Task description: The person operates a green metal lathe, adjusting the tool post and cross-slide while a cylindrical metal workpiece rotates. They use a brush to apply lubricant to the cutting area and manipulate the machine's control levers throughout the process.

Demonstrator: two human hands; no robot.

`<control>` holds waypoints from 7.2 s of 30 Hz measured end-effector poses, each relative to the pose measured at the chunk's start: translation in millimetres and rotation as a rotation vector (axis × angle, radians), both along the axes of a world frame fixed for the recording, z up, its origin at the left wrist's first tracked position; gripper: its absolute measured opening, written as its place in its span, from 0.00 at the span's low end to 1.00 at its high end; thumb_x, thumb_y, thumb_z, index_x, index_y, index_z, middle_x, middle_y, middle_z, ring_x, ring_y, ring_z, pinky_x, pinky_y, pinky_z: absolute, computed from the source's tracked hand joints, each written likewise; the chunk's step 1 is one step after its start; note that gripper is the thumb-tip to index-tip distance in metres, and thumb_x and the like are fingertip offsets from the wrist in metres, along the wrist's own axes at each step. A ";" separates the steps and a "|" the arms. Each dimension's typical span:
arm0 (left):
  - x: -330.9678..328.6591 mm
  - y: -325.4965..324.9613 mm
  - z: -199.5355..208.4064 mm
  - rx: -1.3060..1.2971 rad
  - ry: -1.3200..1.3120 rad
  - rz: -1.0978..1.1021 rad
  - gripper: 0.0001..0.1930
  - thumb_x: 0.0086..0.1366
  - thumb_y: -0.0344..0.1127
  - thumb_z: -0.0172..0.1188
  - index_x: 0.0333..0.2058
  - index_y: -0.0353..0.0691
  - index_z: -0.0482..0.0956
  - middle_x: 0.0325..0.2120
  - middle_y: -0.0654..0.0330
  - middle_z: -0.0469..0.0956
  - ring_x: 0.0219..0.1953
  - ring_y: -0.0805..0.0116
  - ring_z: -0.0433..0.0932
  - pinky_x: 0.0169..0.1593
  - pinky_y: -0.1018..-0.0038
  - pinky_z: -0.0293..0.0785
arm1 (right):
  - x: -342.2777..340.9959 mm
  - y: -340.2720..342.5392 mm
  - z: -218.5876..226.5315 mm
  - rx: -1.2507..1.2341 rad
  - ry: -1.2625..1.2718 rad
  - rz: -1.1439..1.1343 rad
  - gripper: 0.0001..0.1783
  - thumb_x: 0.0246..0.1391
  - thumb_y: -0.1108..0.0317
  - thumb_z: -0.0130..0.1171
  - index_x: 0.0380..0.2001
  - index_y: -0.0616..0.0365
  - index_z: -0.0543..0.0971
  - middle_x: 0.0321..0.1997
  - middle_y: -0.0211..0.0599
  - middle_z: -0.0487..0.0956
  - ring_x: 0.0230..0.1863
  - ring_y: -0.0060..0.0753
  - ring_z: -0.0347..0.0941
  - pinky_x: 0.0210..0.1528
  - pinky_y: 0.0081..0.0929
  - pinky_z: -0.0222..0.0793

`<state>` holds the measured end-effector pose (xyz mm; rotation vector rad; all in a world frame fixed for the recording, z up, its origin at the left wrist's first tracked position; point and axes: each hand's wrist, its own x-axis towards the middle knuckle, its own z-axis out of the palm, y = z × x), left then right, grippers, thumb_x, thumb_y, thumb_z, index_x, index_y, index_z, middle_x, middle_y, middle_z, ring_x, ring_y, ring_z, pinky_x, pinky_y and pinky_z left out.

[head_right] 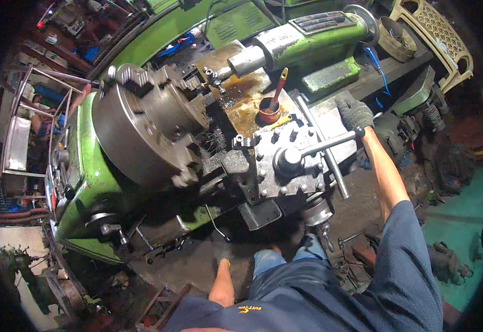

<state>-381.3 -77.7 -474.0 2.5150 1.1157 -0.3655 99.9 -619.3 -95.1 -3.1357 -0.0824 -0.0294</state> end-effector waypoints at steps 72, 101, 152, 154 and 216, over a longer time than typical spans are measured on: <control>338.1 -288.2 488.8 -0.198 -0.967 -0.448 0.12 0.68 0.36 0.55 0.35 0.36 0.86 0.28 0.53 0.83 0.31 0.60 0.83 0.37 0.64 0.76 | -24.0 -24.9 27.0 0.318 -0.024 0.128 0.30 0.69 0.45 0.37 0.36 0.54 0.83 0.37 0.50 0.84 0.40 0.60 0.80 0.46 0.54 0.73; 339.7 -284.0 487.4 -0.141 -0.989 -0.542 0.12 0.66 0.35 0.55 0.36 0.38 0.86 0.33 0.54 0.85 0.35 0.57 0.84 0.41 0.65 0.77 | -25.8 -22.4 34.7 0.274 -0.042 0.112 0.28 0.69 0.50 0.37 0.32 0.52 0.84 0.34 0.45 0.85 0.37 0.53 0.83 0.41 0.52 0.74; 337.7 -292.7 499.4 -0.129 -1.024 -0.509 0.12 0.68 0.35 0.55 0.31 0.34 0.81 0.24 0.53 0.79 0.27 0.56 0.79 0.34 0.65 0.73 | -22.3 -22.5 24.6 0.315 -0.045 0.052 0.28 0.68 0.45 0.39 0.35 0.54 0.82 0.33 0.52 0.84 0.39 0.58 0.81 0.45 0.54 0.72; 344.2 -280.9 484.3 -0.008 -1.089 -0.605 0.12 0.68 0.37 0.55 0.33 0.35 0.83 0.25 0.52 0.80 0.28 0.57 0.80 0.34 0.65 0.73 | -17.7 -24.1 14.9 0.281 -0.072 0.090 0.28 0.69 0.46 0.38 0.35 0.54 0.82 0.34 0.50 0.84 0.39 0.57 0.81 0.44 0.53 0.73; 341.2 -283.5 488.2 -0.204 -1.043 -0.477 0.11 0.67 0.36 0.56 0.32 0.36 0.85 0.27 0.53 0.82 0.29 0.60 0.81 0.36 0.66 0.75 | -20.8 -20.4 14.4 0.316 -0.109 0.069 0.27 0.68 0.47 0.40 0.31 0.53 0.82 0.28 0.48 0.83 0.34 0.55 0.82 0.40 0.53 0.73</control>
